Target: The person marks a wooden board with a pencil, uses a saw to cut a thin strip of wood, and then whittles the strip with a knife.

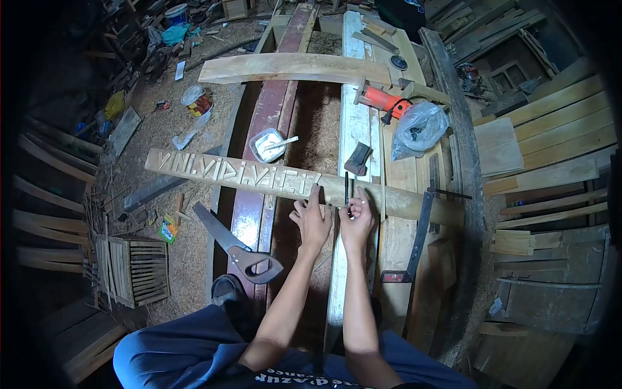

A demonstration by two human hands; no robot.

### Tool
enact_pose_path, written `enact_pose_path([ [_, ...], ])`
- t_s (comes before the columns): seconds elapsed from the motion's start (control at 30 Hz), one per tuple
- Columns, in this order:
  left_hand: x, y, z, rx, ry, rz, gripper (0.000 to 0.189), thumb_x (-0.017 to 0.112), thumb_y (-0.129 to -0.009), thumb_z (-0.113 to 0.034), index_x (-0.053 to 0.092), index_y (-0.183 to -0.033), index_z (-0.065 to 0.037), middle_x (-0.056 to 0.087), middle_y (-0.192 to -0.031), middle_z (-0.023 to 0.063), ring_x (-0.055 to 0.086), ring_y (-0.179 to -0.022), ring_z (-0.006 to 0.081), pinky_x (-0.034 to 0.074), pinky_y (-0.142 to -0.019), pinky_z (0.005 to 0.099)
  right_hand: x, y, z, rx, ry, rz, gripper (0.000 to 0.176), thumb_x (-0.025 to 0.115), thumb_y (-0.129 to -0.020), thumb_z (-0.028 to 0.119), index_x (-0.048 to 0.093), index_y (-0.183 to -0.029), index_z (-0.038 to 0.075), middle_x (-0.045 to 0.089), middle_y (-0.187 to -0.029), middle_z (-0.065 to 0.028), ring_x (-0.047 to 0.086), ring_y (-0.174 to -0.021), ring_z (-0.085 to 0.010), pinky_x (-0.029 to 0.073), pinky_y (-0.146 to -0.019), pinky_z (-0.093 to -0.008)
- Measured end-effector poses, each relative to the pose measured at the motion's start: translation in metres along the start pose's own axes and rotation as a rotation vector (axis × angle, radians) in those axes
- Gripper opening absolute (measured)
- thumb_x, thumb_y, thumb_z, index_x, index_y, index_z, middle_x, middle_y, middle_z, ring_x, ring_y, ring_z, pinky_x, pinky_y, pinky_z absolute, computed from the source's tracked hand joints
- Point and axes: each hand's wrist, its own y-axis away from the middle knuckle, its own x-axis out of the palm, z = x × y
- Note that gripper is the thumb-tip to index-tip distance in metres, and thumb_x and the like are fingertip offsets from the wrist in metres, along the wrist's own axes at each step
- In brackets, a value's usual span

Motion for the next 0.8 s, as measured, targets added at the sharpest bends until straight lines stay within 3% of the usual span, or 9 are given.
enact_pose_path([
  [0.2,-0.009,-0.003,-0.009,-0.065,0.034,-0.007,0.067,0.064,-0.090,-0.021,0.042,-0.153,-0.014,0.054,-0.145,0.0162,0.042,-0.123,0.0375,0.025,-0.107,0.0523,0.000,-0.003,-0.002,-0.020,-0.036,-0.019,0.063,0.069,-0.078,-0.004,0.057,-0.140,0.004,0.067,-0.093,-0.0094,0.060,-0.075,-0.0165,0.053,-0.073,-0.0322],
  [0.27,-0.005,0.000,-0.005,0.120,0.124,-0.181,0.059,0.065,-0.091,-0.019,0.050,-0.148,-0.014,0.054,-0.147,0.0149,0.042,-0.123,0.0356,0.025,-0.108,0.0474,-0.002,-0.003,-0.001,-0.012,-0.050,-0.031,0.064,0.070,-0.078,-0.003,0.056,-0.141,0.004,0.067,-0.093,-0.0092,0.061,-0.075,-0.0158,0.053,-0.072,-0.0321],
  [0.37,-0.012,0.013,-0.013,0.141,0.204,-0.139,0.056,0.066,-0.089,-0.022,0.054,-0.143,-0.013,0.048,-0.154,0.0098,0.042,-0.123,0.0346,0.023,-0.108,0.0496,-0.010,0.000,0.009,0.059,-0.109,-0.002,0.066,0.071,-0.078,-0.003,0.055,-0.142,0.004,0.067,-0.092,-0.0090,0.061,-0.073,-0.0160,0.054,-0.071,-0.0323],
  [0.43,-0.024,0.026,-0.027,0.142,0.208,-0.172,0.049,0.066,-0.091,-0.022,0.059,-0.139,-0.013,0.054,-0.148,0.0099,0.045,-0.120,0.0318,0.024,-0.106,0.0470,-0.008,0.001,0.008,0.046,-0.136,0.003,0.065,0.072,-0.078,-0.004,0.056,-0.141,0.004,0.066,-0.090,-0.0073,0.060,-0.070,-0.0130,0.052,-0.067,-0.0293],
  [0.5,-0.031,0.038,-0.034,0.097,0.286,-0.128,0.042,0.066,-0.092,-0.020,0.063,-0.133,-0.012,0.063,-0.132,0.0097,0.047,-0.119,0.0276,0.025,-0.103,0.0443,-0.009,0.001,0.016,0.197,-0.326,0.101,0.060,0.070,-0.080,-0.007,0.057,-0.138,0.002,0.064,-0.089,-0.0047,0.059,-0.070,-0.0092,0.050,-0.064,-0.0255],
  [0.57,-0.033,0.049,-0.038,0.148,0.356,-0.219,0.033,0.066,-0.093,-0.017,0.068,-0.126,-0.011,0.068,-0.109,0.0102,0.052,-0.111,0.0233,0.027,-0.100,0.0404,-0.005,0.004,0.029,0.236,-0.417,0.139,0.053,0.067,-0.082,-0.009,0.059,-0.133,-0.001,0.062,-0.090,-0.0027,0.058,-0.071,-0.0063,0.048,-0.062,-0.0229],
  [0.63,-0.048,0.058,-0.045,0.083,0.343,-0.165,0.029,0.065,-0.094,-0.016,0.070,-0.122,-0.011,0.071,-0.106,0.0104,0.057,-0.105,0.0240,0.029,-0.097,0.0395,-0.001,0.011,0.032,0.354,-0.607,0.231,0.047,0.066,-0.083,-0.010,0.061,-0.129,-0.003,0.061,-0.090,-0.0026,0.059,-0.070,-0.0076,0.048,-0.062,-0.0238],
  [0.8,-0.078,0.067,-0.048,0.048,0.212,-0.155,0.028,0.065,-0.095,-0.019,0.072,-0.121,-0.014,0.074,-0.107,0.0081,0.060,-0.105,0.0235,0.029,-0.094,0.0412,-0.001,0.015,0.041,0.308,-0.550,0.355,0.040,0.067,-0.083,-0.008,0.063,-0.123,-0.002,0.062,-0.089,-0.0043,0.063,-0.075,-0.0111,0.053,-0.066,-0.0268],
])
